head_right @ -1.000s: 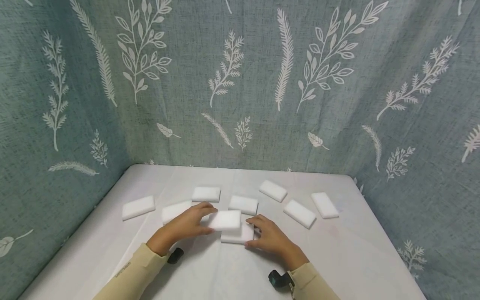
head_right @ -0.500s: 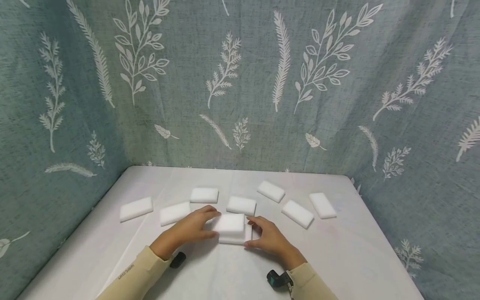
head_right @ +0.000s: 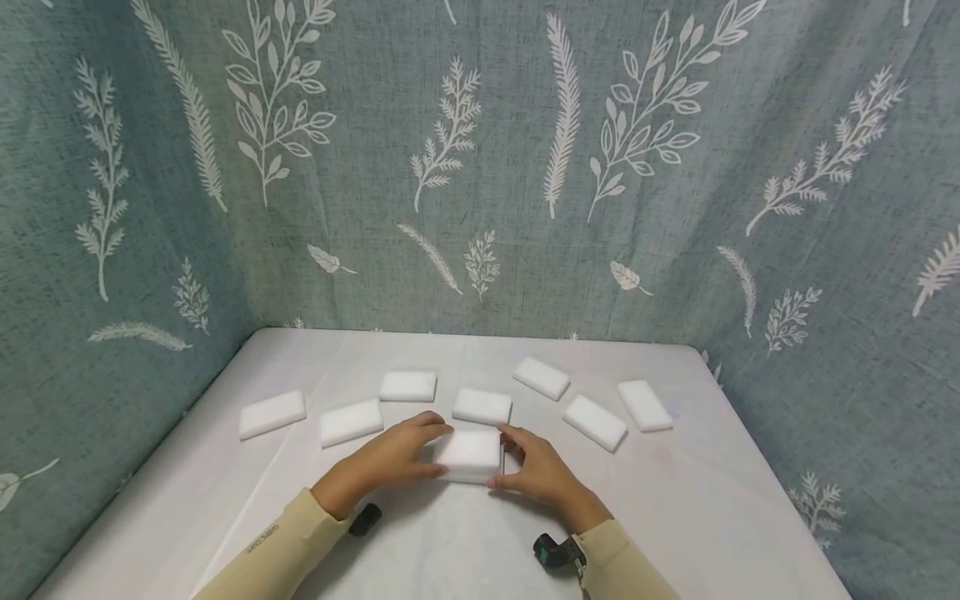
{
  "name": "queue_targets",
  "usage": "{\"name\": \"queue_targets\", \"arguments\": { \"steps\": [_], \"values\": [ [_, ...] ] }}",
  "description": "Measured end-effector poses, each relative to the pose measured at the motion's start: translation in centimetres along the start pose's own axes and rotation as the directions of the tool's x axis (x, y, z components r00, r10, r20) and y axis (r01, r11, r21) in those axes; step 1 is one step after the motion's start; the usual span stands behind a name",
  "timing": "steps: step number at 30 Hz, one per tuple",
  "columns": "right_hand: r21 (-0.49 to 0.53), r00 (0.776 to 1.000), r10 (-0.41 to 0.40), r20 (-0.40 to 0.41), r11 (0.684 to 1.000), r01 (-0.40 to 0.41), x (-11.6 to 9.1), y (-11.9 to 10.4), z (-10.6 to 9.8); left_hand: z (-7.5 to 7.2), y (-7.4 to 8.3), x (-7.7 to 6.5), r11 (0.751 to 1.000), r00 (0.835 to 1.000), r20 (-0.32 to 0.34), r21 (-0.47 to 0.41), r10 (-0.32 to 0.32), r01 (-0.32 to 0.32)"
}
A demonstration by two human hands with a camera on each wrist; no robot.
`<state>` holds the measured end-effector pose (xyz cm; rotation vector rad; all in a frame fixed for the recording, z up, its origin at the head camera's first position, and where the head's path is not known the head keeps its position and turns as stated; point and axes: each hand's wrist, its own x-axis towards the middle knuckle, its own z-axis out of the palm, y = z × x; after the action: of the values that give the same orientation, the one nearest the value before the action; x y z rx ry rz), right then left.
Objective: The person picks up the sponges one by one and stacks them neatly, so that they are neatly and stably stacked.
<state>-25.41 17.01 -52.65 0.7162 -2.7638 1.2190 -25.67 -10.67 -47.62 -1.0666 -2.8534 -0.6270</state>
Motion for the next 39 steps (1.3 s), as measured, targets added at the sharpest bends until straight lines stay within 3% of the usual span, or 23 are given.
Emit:
{"name": "queue_targets", "arguments": {
  "steps": [8,15,24,39],
  "values": [
    [0.038,1.000,0.006,-0.026,0.999,-0.005,-0.20,0.00,0.01,0.12,0.53,0.41,0.999,0.998,0.038,-0.009,-0.046,0.047],
    [0.024,0.998,-0.050,-0.043,0.998,0.051,-0.16,0.03,-0.04,0.16,0.61,0.41,0.999,0.999,0.044,-0.012,-0.032,0.033],
    [0.003,0.998,-0.044,-0.035,0.999,0.044,-0.13,0.09,-0.08,0.71,-0.06,0.61,0.992,0.986,0.139,-0.068,-0.094,0.105],
    [0.033,0.999,-0.030,-0.025,0.999,0.031,-0.21,0.27,-0.07,0.58,0.00,0.42,0.993,0.986,0.138,-0.063,-0.093,0.102]
  ]
}}
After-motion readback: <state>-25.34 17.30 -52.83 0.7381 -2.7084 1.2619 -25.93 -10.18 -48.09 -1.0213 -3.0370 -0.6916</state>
